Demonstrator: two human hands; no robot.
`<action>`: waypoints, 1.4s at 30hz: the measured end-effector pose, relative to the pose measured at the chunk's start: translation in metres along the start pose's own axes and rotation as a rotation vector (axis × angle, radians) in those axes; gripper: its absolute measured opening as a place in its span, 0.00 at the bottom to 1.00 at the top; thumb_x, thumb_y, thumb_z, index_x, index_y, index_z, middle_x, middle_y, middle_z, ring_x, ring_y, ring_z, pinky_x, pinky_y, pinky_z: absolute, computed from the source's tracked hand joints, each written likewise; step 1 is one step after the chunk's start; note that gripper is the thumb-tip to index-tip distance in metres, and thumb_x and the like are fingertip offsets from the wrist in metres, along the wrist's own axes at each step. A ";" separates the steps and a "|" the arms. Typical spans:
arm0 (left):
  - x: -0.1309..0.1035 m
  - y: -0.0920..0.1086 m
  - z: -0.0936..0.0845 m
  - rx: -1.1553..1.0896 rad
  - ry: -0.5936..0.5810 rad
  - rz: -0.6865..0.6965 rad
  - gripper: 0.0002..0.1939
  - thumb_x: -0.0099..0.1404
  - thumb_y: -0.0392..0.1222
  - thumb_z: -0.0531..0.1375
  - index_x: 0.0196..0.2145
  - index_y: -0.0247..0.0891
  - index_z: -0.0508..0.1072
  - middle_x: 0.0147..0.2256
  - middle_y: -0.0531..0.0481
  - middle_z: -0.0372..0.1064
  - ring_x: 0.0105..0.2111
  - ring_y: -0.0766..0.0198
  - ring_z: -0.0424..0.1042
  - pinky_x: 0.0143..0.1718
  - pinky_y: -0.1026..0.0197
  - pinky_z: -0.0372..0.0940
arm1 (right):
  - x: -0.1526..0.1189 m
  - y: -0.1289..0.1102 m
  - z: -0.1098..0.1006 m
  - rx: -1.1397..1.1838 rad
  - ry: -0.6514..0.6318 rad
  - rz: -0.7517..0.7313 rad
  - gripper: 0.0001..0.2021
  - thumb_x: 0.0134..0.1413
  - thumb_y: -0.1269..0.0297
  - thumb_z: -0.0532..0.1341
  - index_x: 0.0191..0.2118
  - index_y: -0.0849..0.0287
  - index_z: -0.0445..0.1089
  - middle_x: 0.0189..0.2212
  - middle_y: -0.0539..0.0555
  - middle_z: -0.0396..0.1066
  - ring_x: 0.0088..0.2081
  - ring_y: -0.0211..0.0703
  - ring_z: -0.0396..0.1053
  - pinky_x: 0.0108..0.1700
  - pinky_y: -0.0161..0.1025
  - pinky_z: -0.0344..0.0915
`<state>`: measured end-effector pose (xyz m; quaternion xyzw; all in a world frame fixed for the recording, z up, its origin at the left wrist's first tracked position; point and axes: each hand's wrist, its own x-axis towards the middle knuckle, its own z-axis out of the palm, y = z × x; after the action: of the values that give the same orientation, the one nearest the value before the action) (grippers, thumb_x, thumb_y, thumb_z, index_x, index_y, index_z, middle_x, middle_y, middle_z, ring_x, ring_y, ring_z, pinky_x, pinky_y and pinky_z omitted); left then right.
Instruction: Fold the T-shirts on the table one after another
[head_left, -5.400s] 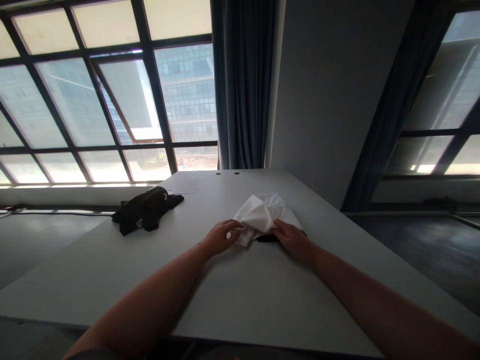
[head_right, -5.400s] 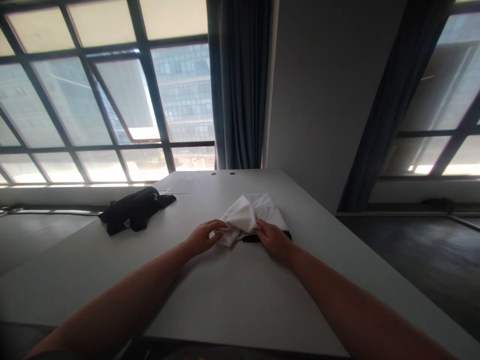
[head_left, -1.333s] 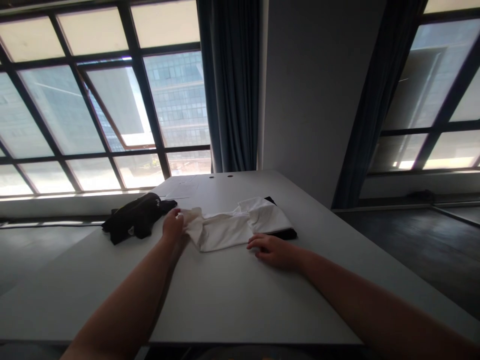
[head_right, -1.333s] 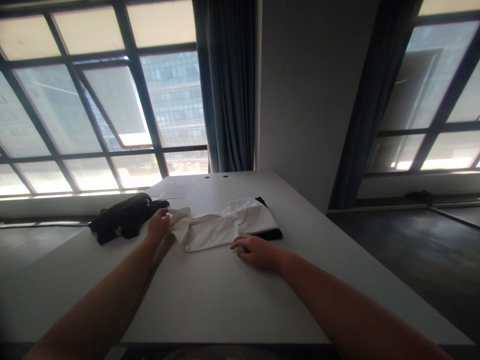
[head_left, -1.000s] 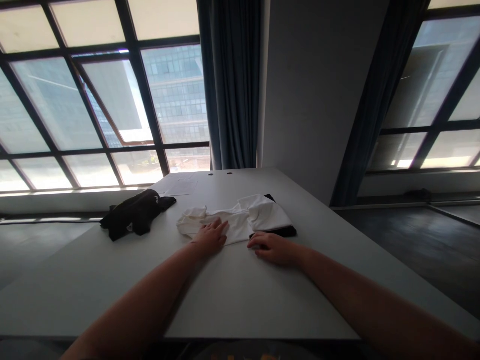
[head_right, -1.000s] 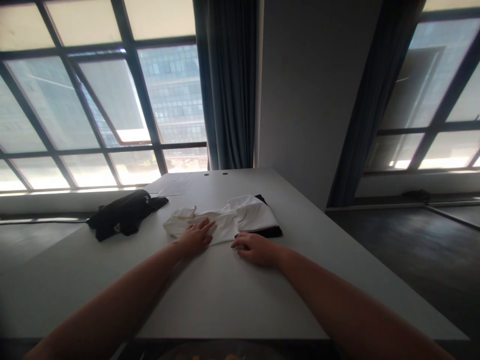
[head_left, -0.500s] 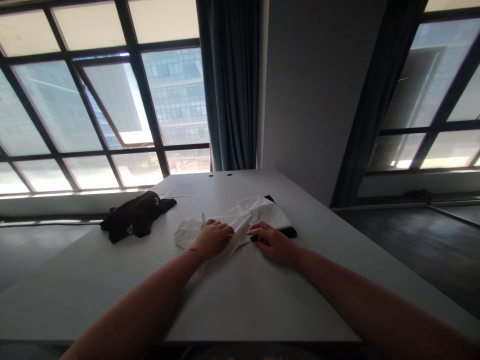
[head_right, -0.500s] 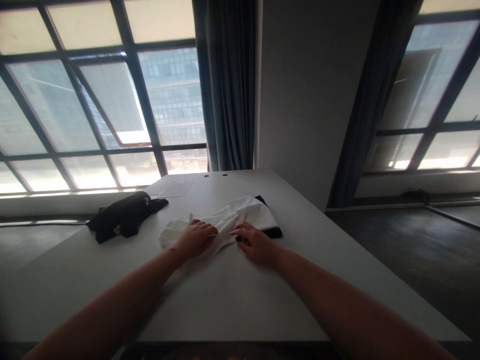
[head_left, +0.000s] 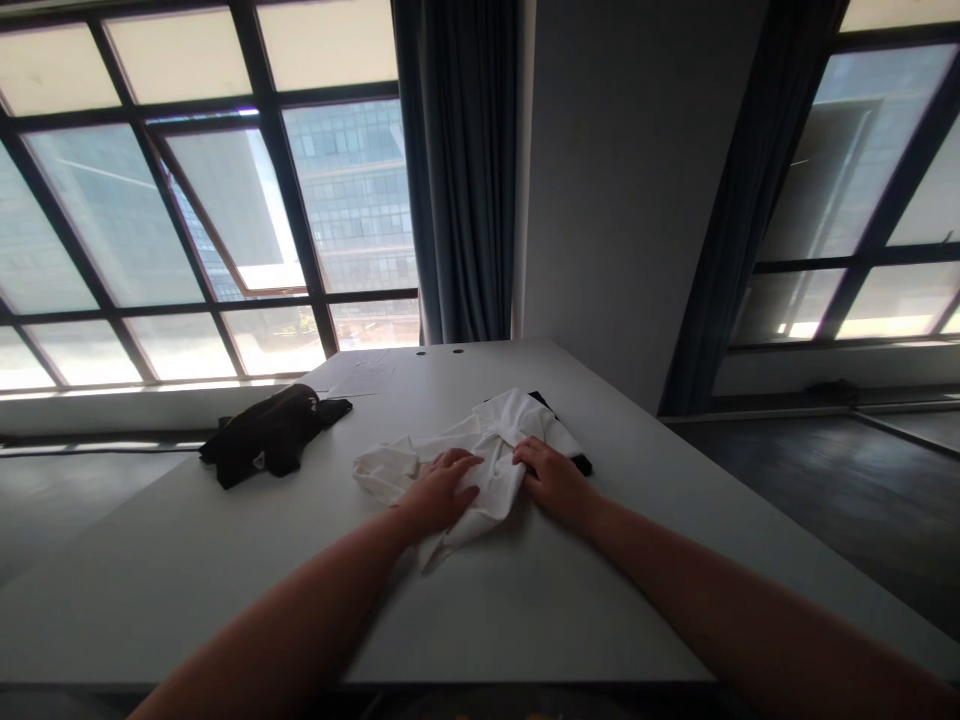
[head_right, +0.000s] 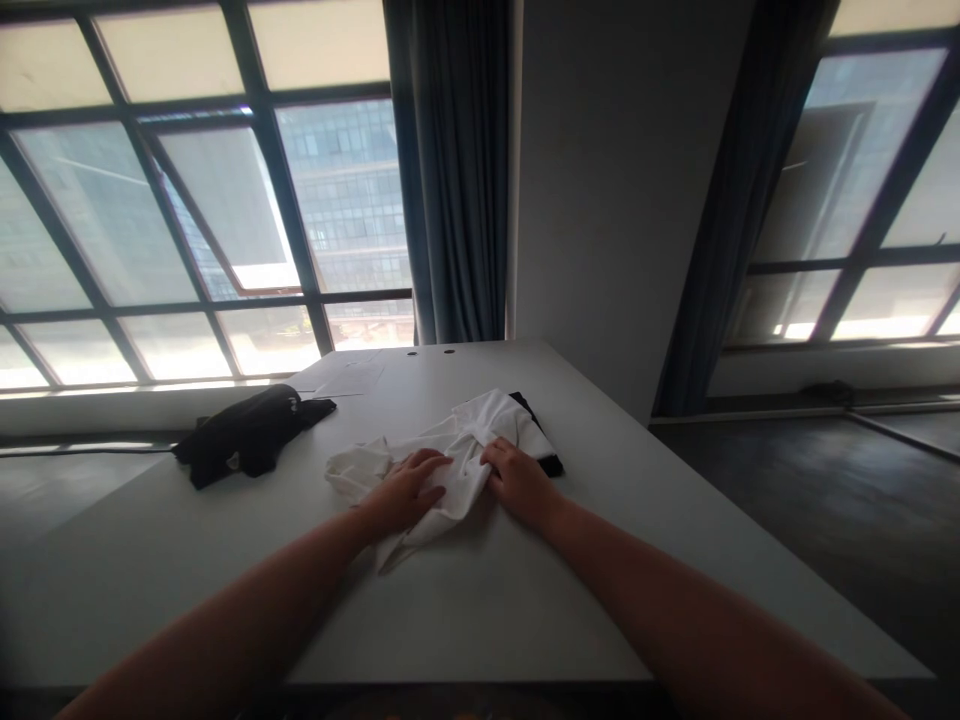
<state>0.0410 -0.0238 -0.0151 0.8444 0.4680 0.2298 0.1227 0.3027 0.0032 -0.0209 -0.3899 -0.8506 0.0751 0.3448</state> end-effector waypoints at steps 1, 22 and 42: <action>0.003 -0.008 0.004 0.059 -0.003 -0.095 0.32 0.69 0.47 0.61 0.69 0.43 0.64 0.66 0.37 0.62 0.66 0.41 0.62 0.68 0.41 0.54 | 0.000 0.001 -0.003 0.037 0.067 -0.047 0.07 0.62 0.72 0.58 0.42 0.59 0.73 0.48 0.59 0.73 0.50 0.48 0.72 0.56 0.47 0.69; 0.004 -0.017 0.001 -0.109 -0.086 -0.036 0.08 0.69 0.44 0.54 0.43 0.42 0.70 0.45 0.48 0.77 0.46 0.55 0.73 0.48 0.56 0.66 | -0.001 0.015 -0.002 0.103 -0.207 -0.270 0.28 0.71 0.56 0.57 0.71 0.59 0.61 0.61 0.65 0.69 0.62 0.52 0.68 0.66 0.53 0.65; 0.003 -0.012 -0.001 -0.124 -0.142 0.093 0.19 0.64 0.40 0.59 0.53 0.40 0.73 0.55 0.43 0.75 0.56 0.49 0.72 0.60 0.49 0.64 | 0.000 0.010 -0.005 0.211 -0.354 -0.157 0.29 0.65 0.54 0.62 0.68 0.58 0.66 0.62 0.64 0.69 0.63 0.55 0.67 0.68 0.55 0.61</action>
<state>0.0329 -0.0153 -0.0187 0.8701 0.4034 0.2036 0.1968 0.3119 0.0092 -0.0208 -0.2648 -0.9131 0.2038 0.2336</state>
